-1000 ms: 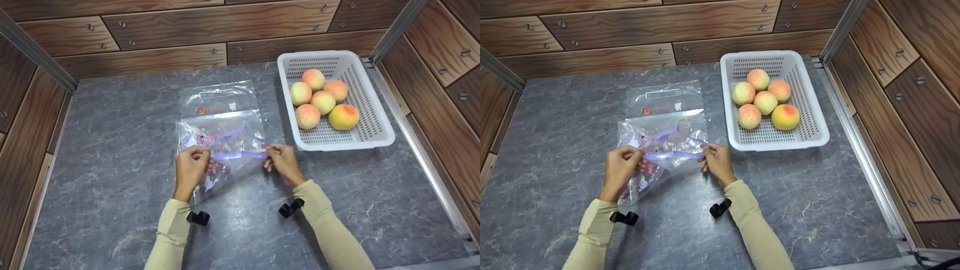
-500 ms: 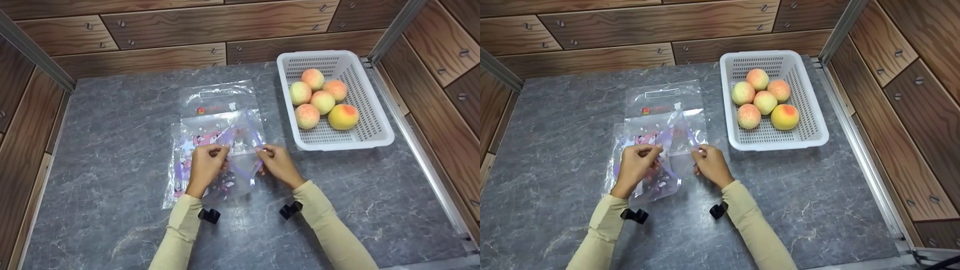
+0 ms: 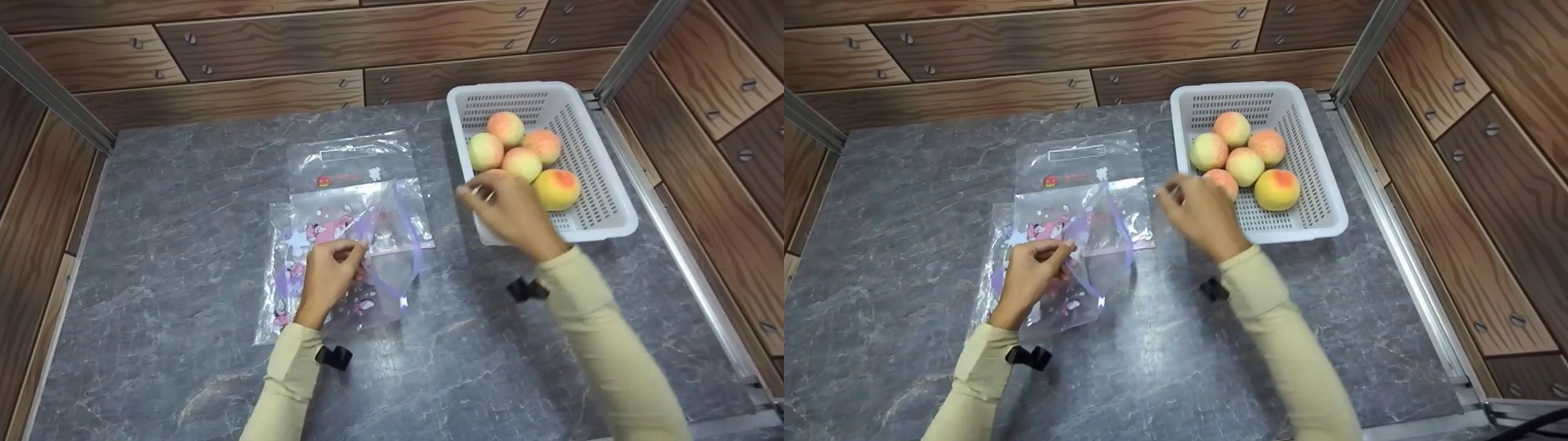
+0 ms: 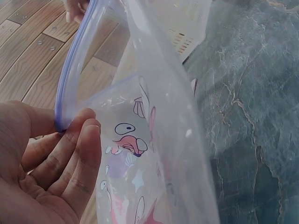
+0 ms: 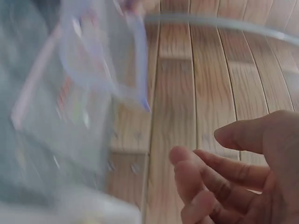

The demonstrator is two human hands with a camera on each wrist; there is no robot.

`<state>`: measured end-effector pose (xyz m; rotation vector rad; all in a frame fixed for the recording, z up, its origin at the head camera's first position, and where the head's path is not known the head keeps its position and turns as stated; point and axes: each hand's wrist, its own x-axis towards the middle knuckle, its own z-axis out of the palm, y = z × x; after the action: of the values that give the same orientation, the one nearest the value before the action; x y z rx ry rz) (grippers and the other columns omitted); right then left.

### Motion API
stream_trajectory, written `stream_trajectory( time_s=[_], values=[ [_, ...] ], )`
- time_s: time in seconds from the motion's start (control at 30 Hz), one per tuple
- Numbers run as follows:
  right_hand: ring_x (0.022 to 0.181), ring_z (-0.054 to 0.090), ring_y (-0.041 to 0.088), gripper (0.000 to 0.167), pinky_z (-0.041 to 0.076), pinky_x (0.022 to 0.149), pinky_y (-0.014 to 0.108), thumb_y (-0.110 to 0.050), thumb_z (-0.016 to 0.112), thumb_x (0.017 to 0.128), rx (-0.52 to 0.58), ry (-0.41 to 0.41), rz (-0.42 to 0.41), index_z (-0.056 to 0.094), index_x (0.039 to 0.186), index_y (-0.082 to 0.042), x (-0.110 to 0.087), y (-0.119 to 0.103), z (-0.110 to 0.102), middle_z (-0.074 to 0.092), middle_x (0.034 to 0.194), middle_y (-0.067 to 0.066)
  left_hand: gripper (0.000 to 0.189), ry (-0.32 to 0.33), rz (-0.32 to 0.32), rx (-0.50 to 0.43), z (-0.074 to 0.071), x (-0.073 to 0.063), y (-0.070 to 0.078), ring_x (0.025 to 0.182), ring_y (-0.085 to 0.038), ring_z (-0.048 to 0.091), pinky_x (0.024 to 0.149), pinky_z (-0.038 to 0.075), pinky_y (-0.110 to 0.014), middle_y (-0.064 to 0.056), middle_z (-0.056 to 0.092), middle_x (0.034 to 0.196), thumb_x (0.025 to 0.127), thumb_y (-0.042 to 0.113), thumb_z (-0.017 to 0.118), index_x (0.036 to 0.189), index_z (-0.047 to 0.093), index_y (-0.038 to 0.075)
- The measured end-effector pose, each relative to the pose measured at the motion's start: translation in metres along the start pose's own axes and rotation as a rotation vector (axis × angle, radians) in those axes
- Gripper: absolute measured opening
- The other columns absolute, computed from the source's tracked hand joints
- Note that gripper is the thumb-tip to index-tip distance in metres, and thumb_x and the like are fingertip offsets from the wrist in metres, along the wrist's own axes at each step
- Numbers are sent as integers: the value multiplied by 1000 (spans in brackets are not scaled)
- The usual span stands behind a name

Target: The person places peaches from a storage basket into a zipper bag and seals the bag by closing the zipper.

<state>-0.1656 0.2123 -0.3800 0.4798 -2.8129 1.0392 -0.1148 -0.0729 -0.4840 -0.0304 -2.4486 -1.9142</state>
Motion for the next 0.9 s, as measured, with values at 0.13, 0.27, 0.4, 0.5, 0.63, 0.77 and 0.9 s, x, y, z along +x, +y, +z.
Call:
stream_trajectory(
  time_s=[0.13, 0.27, 0.4, 0.5, 0.63, 0.77, 0.9],
  values=[
    [79, 66, 30, 25, 56, 72, 40, -18, 65, 98, -68, 97, 36, 72, 105, 6, 30, 23, -28, 72, 93, 20, 20, -4, -3, -12, -2, -1, 0, 52, -21, 65, 49, 58, -37, -5, 71, 66, 97, 14, 69, 86, 77, -1],
    [91, 66, 38, 30, 54, 82, 50, -17, 65, 97, -142, 139, 136, 69, 113, 8, 53, 57, -44, 71, 104, 26, 18, -12, 4, -19, -2, -1, 0, 51, -21, 64, 49, 59, -40, -8, 70, 66, 97, 12, 69, 84, 76, 1],
    [104, 61, 47, 40, 48, 90, 60, -22, 63, 97, -174, 145, 211, 63, 121, 10, 66, 94, -50, 65, 115, 32, 18, -14, 14, -21, -2, -1, 1, 50, -20, 63, 50, 59, -46, -9, 69, 64, 97, 11, 69, 82, 75, 2],
    [110, 56, 52, 45, 44, 93, 63, -25, 61, 98, -184, 135, 248, 61, 122, 12, 70, 117, -51, 61, 119, 35, 18, -22, 13, -30, -2, -2, 2, 50, -20, 63, 51, 59, -48, -7, 69, 64, 97, 12, 69, 84, 76, 1],
    [112, 54, 53, 48, 43, 95, 63, -26, 60, 98, -188, 82, 302, 58, 123, 14, 70, 139, -50, 58, 121, 37, 18, -35, 7, -42, -3, -3, 1, 51, -20, 64, 51, 59, -46, -5, 69, 66, 97, 14, 69, 87, 77, 1],
    [113, 51, 55, 55, 42, 96, 64, -27, 60, 95, -223, -26, 359, 53, 127, 18, 70, 153, -50, 55, 121, 41, 19, -41, 14, -55, -5, -3, 0, 51, -22, 64, 51, 60, -43, -6, 69, 66, 98, 16, 69, 88, 77, 1],
    [113, 49, 57, 63, 40, 99, 65, -28, 57, 91, -240, -149, 450, 47, 131, 20, 70, 159, -54, 51, 125, 42, 19, -40, 18, -65, -7, -2, 2, 52, -24, 65, 52, 60, -43, -6, 70, 67, 98, 16, 69, 89, 77, 1]
  ],
)
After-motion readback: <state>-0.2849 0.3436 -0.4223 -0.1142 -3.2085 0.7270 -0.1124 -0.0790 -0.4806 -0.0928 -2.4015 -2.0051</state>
